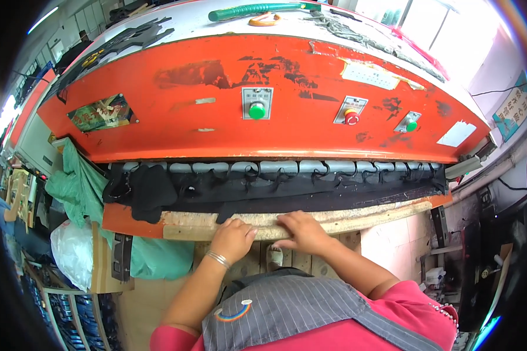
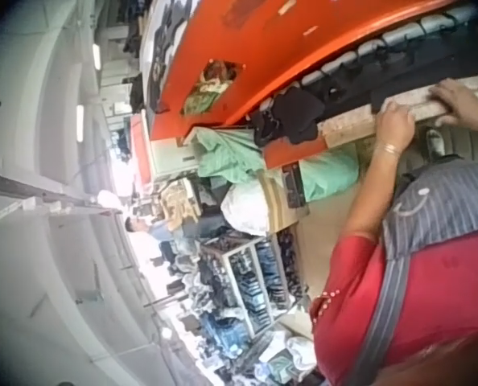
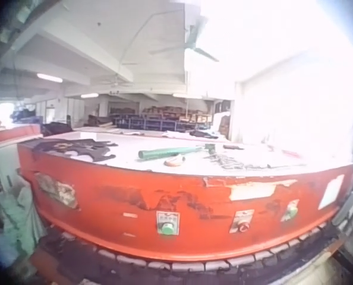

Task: Cutting shoe upper components using a hydraulic press and metal dies.

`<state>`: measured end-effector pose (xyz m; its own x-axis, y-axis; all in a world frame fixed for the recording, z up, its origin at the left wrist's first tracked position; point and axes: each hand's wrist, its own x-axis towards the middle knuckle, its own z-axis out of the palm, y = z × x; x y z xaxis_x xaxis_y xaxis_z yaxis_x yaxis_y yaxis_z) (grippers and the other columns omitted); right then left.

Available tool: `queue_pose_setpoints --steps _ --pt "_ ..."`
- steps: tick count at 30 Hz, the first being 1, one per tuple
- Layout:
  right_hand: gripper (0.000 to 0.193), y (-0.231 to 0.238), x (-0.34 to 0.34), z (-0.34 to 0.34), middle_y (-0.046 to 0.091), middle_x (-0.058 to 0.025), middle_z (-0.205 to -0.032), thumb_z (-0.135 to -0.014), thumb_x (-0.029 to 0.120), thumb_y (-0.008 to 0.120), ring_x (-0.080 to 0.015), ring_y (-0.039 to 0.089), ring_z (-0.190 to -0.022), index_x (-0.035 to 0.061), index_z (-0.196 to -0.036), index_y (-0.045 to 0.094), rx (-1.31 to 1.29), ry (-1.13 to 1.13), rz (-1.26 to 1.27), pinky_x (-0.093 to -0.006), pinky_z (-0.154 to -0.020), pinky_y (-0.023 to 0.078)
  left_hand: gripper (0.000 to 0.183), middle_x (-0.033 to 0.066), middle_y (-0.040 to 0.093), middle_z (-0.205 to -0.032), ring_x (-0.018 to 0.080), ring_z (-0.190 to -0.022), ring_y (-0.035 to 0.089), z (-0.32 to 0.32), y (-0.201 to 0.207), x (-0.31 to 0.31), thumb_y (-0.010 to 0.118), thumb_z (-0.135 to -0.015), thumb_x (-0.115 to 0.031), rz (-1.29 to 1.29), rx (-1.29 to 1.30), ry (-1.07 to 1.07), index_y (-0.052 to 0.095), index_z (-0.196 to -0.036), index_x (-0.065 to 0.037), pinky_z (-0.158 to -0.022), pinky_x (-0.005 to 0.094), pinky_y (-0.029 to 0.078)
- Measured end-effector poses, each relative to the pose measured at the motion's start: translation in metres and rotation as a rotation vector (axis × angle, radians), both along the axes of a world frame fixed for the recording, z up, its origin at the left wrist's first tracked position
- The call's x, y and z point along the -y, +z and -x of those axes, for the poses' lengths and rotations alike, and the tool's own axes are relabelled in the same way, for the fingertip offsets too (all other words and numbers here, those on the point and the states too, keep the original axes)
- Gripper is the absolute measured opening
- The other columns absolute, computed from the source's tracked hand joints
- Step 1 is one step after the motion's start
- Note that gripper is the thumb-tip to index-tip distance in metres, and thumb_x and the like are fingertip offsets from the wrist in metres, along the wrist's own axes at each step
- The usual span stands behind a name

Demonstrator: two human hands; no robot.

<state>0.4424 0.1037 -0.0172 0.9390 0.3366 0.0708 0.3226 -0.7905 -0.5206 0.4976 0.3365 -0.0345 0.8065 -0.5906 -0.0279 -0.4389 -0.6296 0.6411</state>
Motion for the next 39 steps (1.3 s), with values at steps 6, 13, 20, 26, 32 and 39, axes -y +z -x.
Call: queue_pose_setpoints --steps 6,13,20,26,32,39 --pt "0.038 -0.013 -0.022 0.012 0.059 -0.0095 -0.087 -0.063 0.022 0.078 -0.0287 0.058 -0.088 0.0058 -0.093 0.062 0.051 -0.1 0.141 -0.0373 -0.076 0.048 0.025 0.0126 0.061 -0.087 0.0311 -0.091 0.056 0.02 -0.002 0.007 0.059 -0.084 -0.029 -0.081 0.151 0.148 0.066 -0.08 -0.005 -0.081 0.0436 0.043" --pt "0.04 -0.001 -0.023 0.044 0.063 -0.011 -0.092 -0.067 0.028 0.077 -0.0299 0.061 -0.091 0.0068 -0.098 0.065 -0.178 0.06 0.142 -0.0395 -0.077 0.05 0.037 0.0113 0.065 -0.082 0.0297 -0.089 0.06 0.043 -0.003 -0.012 0.059 -0.081 -0.04 -0.161 -0.026 -0.004 0.07 -0.073 -0.006 -0.079 0.0434 0.045" --pt "0.063 0.015 -0.012 -0.05 0.056 -0.0219 -0.123 -0.077 0.039 0.072 -0.0371 0.051 -0.117 -0.0007 -0.122 0.055 0.113 0.088 0.095 -0.0425 -0.098 0.042 0.034 0.0146 0.062 -0.111 0.031 -0.109 0.055 0.018 0.008 0.003 0.061 -0.084 -0.032 0.059 0.026 -0.025 0.067 -0.102 -0.004 -0.093 0.0434 0.043" --pt "0.068 -0.01 -0.023 -0.085 0.058 -0.0215 -0.113 -0.071 0.051 0.07 -0.0356 0.052 -0.113 -0.0042 -0.109 0.057 -0.113 0.201 0.399 -0.0423 -0.095 0.044 0.062 0.0183 0.043 -0.139 0.0314 -0.134 0.036 0.026 -0.044 -0.001 0.065 -0.082 -0.03 -0.115 0.281 -0.064 0.045 -0.131 0.003 -0.112 0.043 0.026" --pt "0.06 0.026 -0.019 -0.042 0.058 -0.0159 -0.097 -0.071 0.04 0.074 -0.0272 0.058 -0.092 -0.0031 -0.106 0.054 -0.104 -0.014 -0.203 -0.0365 -0.08 0.046 0.088 0.0223 0.032 -0.146 0.0343 -0.139 0.026 0.036 -0.04 -0.015 0.071 -0.077 -0.039 -0.014 0.087 -0.07 0.028 -0.141 0.004 -0.114 0.0463 0.019" --pt "0.056 0.014 -0.053 0.059 0.054 -0.0136 -0.124 -0.086 0.036 0.058 -0.0186 0.056 -0.103 0.0026 -0.129 0.047 -0.398 -0.273 -1.253 -0.0307 -0.086 0.045 0.124 0.0267 0.023 -0.147 0.0361 -0.138 0.025 0.076 -0.006 0.005 0.079 -0.066 -0.053 0.721 -0.151 -0.178 0.004 -0.147 0.003 -0.112 0.0417 0.025"
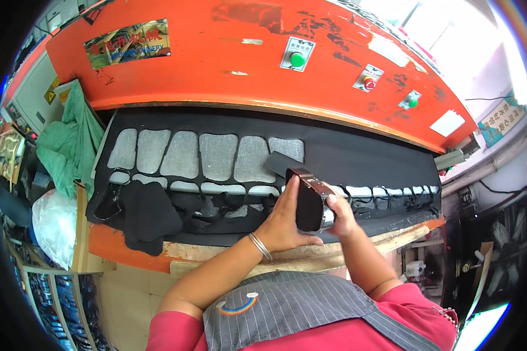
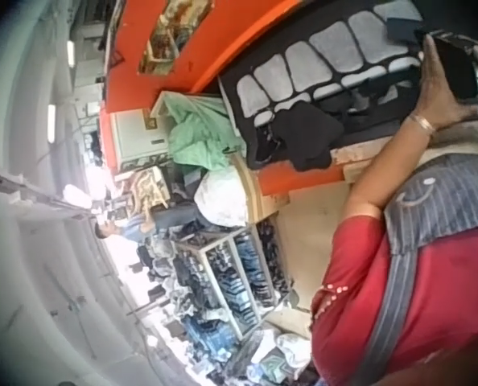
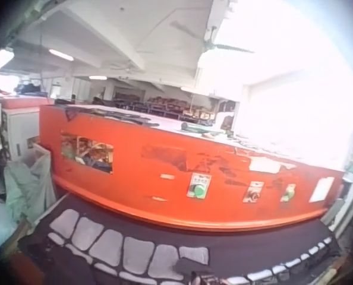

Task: Cutting shoe upper components using a hydraulic press and metal dies.

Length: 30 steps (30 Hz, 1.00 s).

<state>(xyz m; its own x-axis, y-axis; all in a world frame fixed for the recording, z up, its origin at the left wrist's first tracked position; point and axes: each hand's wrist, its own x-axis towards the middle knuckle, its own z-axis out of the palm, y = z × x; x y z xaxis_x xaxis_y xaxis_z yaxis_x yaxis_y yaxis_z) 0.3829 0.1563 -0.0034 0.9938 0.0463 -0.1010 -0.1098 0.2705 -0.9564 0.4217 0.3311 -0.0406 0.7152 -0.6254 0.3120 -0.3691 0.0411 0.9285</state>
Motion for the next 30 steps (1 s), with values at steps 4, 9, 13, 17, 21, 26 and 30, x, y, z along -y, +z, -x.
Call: queue_pose_setpoints --steps 4,9,13,17,21,26,30 --pt "0.053 0.007 -0.009 0.025 0.054 -0.0282 -0.124 -0.085 0.043 0.058 -0.0246 0.063 -0.084 0.0055 -0.122 0.052 -0.035 0.071 -0.467 -0.0289 -0.058 0.047 0.083 0.0175 0.052 -0.129 0.0242 -0.121 0.05 0.008 -0.002 -0.013 0.073 -0.081 -0.04 0.096 -0.648 -0.221 0.033 -0.14 0.001 -0.101 0.0338 0.038" --pt "0.042 0.037 0.025 0.014 0.065 -0.0149 -0.099 -0.084 0.036 0.062 -0.0156 0.059 -0.072 0.0018 -0.106 0.052 0.045 -0.253 0.454 -0.0312 -0.063 0.048 0.038 0.0083 0.068 -0.092 0.0162 -0.084 0.062 -0.002 -0.007 -0.024 0.062 -0.092 -0.033 0.099 -0.672 0.361 0.064 -0.101 0.004 -0.076 0.0307 0.049" --pt "0.062 0.03 0.066 -0.028 0.066 -0.023 -0.09 -0.077 0.052 0.068 -0.0339 0.065 -0.084 -0.0046 -0.1 0.055 -0.343 -0.193 1.419 -0.041 -0.078 0.05 0.025 0.0082 0.062 -0.106 0.0168 -0.098 0.06 0.001 -0.006 -0.056 0.06 -0.09 -0.009 0.518 -1.025 0.265 0.057 -0.112 0.002 -0.085 0.0308 0.049" --pt "0.071 0.028 0.061 -0.067 0.066 -0.0211 -0.094 -0.073 0.061 0.067 -0.037 0.064 -0.093 -0.0029 -0.102 0.058 -0.301 0.102 1.863 -0.0435 -0.081 0.051 0.027 0.0142 0.061 -0.112 0.0269 -0.103 0.061 0.011 0.004 -0.081 0.056 -0.088 -0.002 0.616 -1.158 0.276 0.055 -0.115 0.002 -0.093 0.0413 0.049" --pt "0.067 -0.001 0.04 -0.129 0.061 -0.0193 -0.111 -0.073 0.052 0.072 -0.0343 0.057 -0.108 -0.0018 -0.11 0.056 0.046 -0.03 1.702 -0.0419 -0.087 0.049 0.027 0.0153 0.061 -0.113 0.0282 -0.104 0.061 0.029 0.01 -0.086 0.056 -0.088 -0.002 0.747 -1.166 0.366 0.055 -0.115 0.003 -0.094 0.042 0.049" --pt "0.063 -0.046 0.029 -0.182 0.06 -0.0189 -0.117 -0.076 0.043 0.073 -0.0336 0.056 -0.111 -0.0001 -0.118 0.052 -0.01 0.007 1.734 -0.0413 -0.092 0.048 0.029 0.0161 0.061 -0.115 0.0294 -0.108 0.06 0.036 0.012 -0.078 0.055 -0.089 -0.003 0.781 -1.18 0.392 0.055 -0.117 0.003 -0.097 0.0435 0.047" --pt "0.052 -0.043 0.028 -0.183 0.064 -0.0198 -0.106 -0.079 0.039 0.07 -0.0333 0.062 -0.103 0.0016 -0.112 0.057 -0.18 0.236 1.577 -0.0423 -0.087 0.05 0.029 0.0161 0.061 -0.116 0.03 -0.108 0.06 0.038 0.014 -0.079 0.055 -0.09 -0.005 0.85 -1.237 0.379 0.054 -0.118 0.002 -0.099 0.0439 0.046"
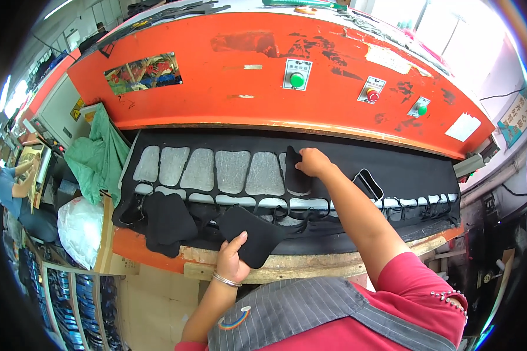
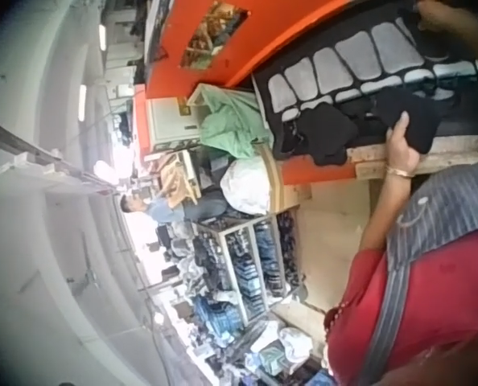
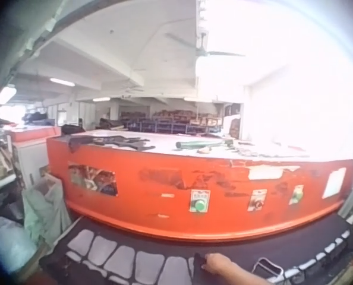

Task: Cutting shoe upper components using a hydraulic press and metal dies.

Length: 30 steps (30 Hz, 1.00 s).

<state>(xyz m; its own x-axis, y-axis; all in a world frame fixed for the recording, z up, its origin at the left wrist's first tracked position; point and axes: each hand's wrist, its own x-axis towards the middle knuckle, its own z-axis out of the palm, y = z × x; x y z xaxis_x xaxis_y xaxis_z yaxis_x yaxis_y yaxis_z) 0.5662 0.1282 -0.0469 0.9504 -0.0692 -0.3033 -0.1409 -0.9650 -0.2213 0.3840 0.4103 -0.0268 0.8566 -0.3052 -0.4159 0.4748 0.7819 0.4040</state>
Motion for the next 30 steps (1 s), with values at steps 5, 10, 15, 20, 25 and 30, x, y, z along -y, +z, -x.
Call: queue_pose_setpoints --steps 5,10,15,20,25,30 --pt "0.015 0.061 -0.048 0.091 0.068 -0.0146 -0.086 -0.076 0.01 0.058 -0.0349 0.066 -0.083 0.0073 -0.089 0.065 0.065 0.487 0.195 -0.0427 -0.07 0.054 0.027 0.0149 0.062 -0.114 0.0279 -0.106 0.061 0.0 -0.02 -0.006 0.056 -0.092 -0.011 -0.094 -0.057 0.147 0.055 -0.116 0.002 -0.096 0.0416 0.048" --pt "0.008 0.071 -0.018 0.133 0.065 -0.0117 -0.079 -0.074 0.008 0.057 -0.0298 0.066 -0.075 0.0063 -0.081 0.059 0.311 0.489 0.109 -0.0402 -0.063 0.052 0.022 0.0122 0.063 -0.11 0.0237 -0.1 0.063 -0.008 -0.028 -0.009 0.057 -0.093 -0.014 -0.254 -0.043 0.22 0.056 -0.11 0.0 -0.088 0.0359 0.051" --pt "0.005 0.03 -0.024 0.151 0.06 -0.009 -0.078 -0.074 0.009 0.057 -0.0274 0.062 -0.078 0.0067 -0.078 0.055 0.336 0.596 0.069 -0.04 -0.069 0.049 0.026 0.0093 0.061 -0.112 0.0201 -0.101 0.06 -0.012 -0.035 -0.004 0.056 -0.094 -0.013 -0.245 -0.012 0.111 0.055 -0.116 0.001 -0.09 0.0328 0.049" --pt "0.017 0.014 -0.017 0.146 0.061 -0.0101 -0.098 -0.075 0.01 0.065 -0.0298 0.057 -0.101 0.0045 -0.09 0.057 0.518 0.356 -0.055 -0.0417 -0.088 0.044 0.021 0.0089 0.063 -0.108 0.0196 -0.098 0.061 -0.018 -0.036 -0.009 0.056 -0.094 -0.013 -0.269 -0.004 0.069 0.058 -0.111 0.0 -0.087 0.0326 0.05" --pt "0.016 0.002 -0.029 0.144 0.063 -0.0164 -0.105 -0.081 0.01 0.064 -0.0352 0.058 -0.104 0.0019 -0.094 0.058 0.691 0.172 -0.253 -0.0428 -0.09 0.045 0.023 0.01 0.062 -0.111 0.0204 -0.099 0.062 -0.022 -0.032 -0.019 0.055 -0.094 -0.012 -0.24 0.01 0.064 0.056 -0.114 0.0 -0.089 0.0338 0.05" --pt "0.014 0.048 -0.012 0.103 0.06 -0.0244 -0.08 -0.086 0.015 0.061 -0.0436 0.058 -0.084 0.0022 -0.087 0.055 0.527 -0.136 -0.339 -0.0492 -0.069 0.045 0.026 0.0096 0.062 -0.11 0.0202 -0.097 0.062 -0.03 -0.024 -0.043 0.056 -0.092 -0.01 -0.333 0.055 0.072 0.054 -0.116 0.0 -0.087 0.0337 0.051"
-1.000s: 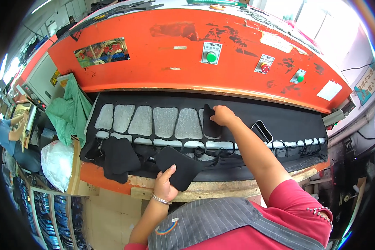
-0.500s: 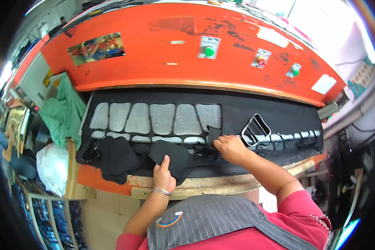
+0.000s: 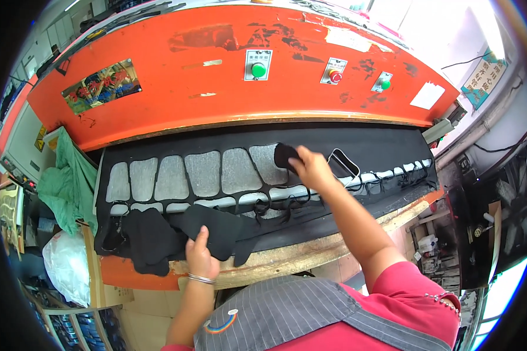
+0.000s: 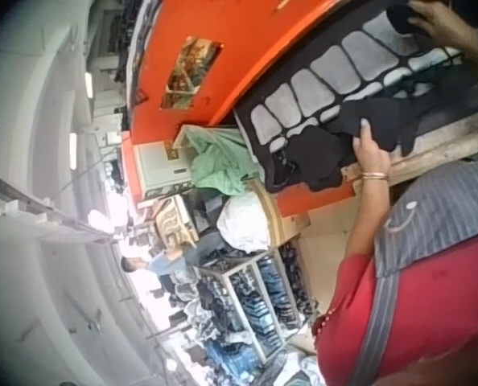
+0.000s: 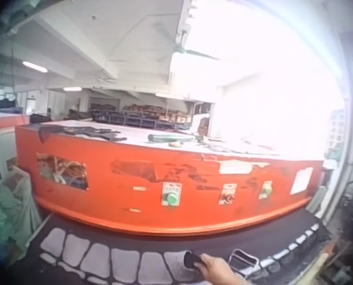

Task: Cutting shoe upper components using a hydraulic press and metal dies.

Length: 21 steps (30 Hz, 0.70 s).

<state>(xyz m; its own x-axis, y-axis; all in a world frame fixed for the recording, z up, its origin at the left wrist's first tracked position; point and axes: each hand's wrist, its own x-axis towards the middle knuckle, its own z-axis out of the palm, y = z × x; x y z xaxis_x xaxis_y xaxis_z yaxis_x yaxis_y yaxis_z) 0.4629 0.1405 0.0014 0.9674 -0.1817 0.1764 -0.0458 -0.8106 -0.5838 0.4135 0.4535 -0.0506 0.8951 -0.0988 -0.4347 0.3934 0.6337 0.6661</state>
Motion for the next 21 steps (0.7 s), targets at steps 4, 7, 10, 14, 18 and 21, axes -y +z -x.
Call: queue_pose_setpoints --steps 4,7,10,14,18,21 --pt "0.016 0.012 0.032 -0.047 0.06 -0.0241 -0.082 -0.086 0.014 0.06 -0.0447 0.057 -0.085 -0.0006 -0.087 0.053 -0.053 0.12 0.178 -0.0487 -0.071 0.044 0.029 0.0083 0.062 -0.108 0.0168 -0.094 0.061 -0.037 0.017 -0.042 0.057 -0.09 -0.006 -0.279 0.228 -0.086 0.054 -0.118 0.001 -0.085 0.0313 0.05" --pt "0.016 0.009 0.036 -0.067 0.06 -0.0246 -0.084 -0.086 0.014 0.059 -0.0448 0.056 -0.087 -0.0009 -0.087 0.053 -0.078 0.239 0.158 -0.0484 -0.072 0.044 0.039 0.0137 0.064 -0.111 0.023 -0.097 0.062 -0.056 0.022 -0.094 0.059 -0.087 -0.009 -0.951 0.311 -0.275 0.05 -0.123 0.005 -0.088 0.0343 0.048" --pt "0.013 0.01 0.043 -0.069 0.059 -0.0243 -0.084 -0.084 0.011 0.06 -0.0444 0.056 -0.088 -0.0003 -0.086 0.054 -0.06 0.289 0.17 -0.0479 -0.072 0.045 0.046 0.0181 0.062 -0.113 0.0297 -0.102 0.061 -0.061 0.027 -0.099 0.062 -0.085 -0.01 -1.669 0.393 -0.27 0.047 -0.126 0.003 -0.092 0.038 0.046" --pt "0.013 0.012 0.043 -0.064 0.06 -0.0216 -0.086 -0.081 0.011 0.062 -0.0425 0.057 -0.087 0.0005 -0.084 0.057 -0.016 0.493 0.133 -0.0479 -0.075 0.045 0.057 0.0205 0.054 -0.124 0.0334 -0.118 0.051 -0.079 0.036 -0.057 0.07 -0.077 -0.014 -1.366 0.58 -0.232 0.047 -0.127 0.001 -0.1 0.0397 0.04" --pt "0.01 0.014 0.05 -0.06 0.061 -0.0201 -0.086 -0.082 0.01 0.061 -0.0408 0.057 -0.092 0.0009 -0.085 0.058 -0.074 0.661 0.091 -0.0467 -0.078 0.044 0.07 0.021 0.05 -0.129 0.0339 -0.122 0.047 -0.1 0.039 0.045 0.076 -0.072 -0.018 -1.256 0.851 -0.589 0.043 -0.132 0.0 -0.104 0.039 0.037" --pt "0.013 0.023 0.058 -0.056 0.062 -0.017 -0.092 -0.083 0.009 0.06 -0.0382 0.057 -0.095 0.001 -0.094 0.06 -0.107 0.774 0.139 -0.0435 -0.081 0.046 0.085 0.0222 0.044 -0.135 0.0352 -0.126 0.043 -0.121 0.025 0.115 0.079 -0.068 -0.02 -1.199 0.964 -0.72 0.034 -0.138 -0.001 -0.105 0.038 0.035"
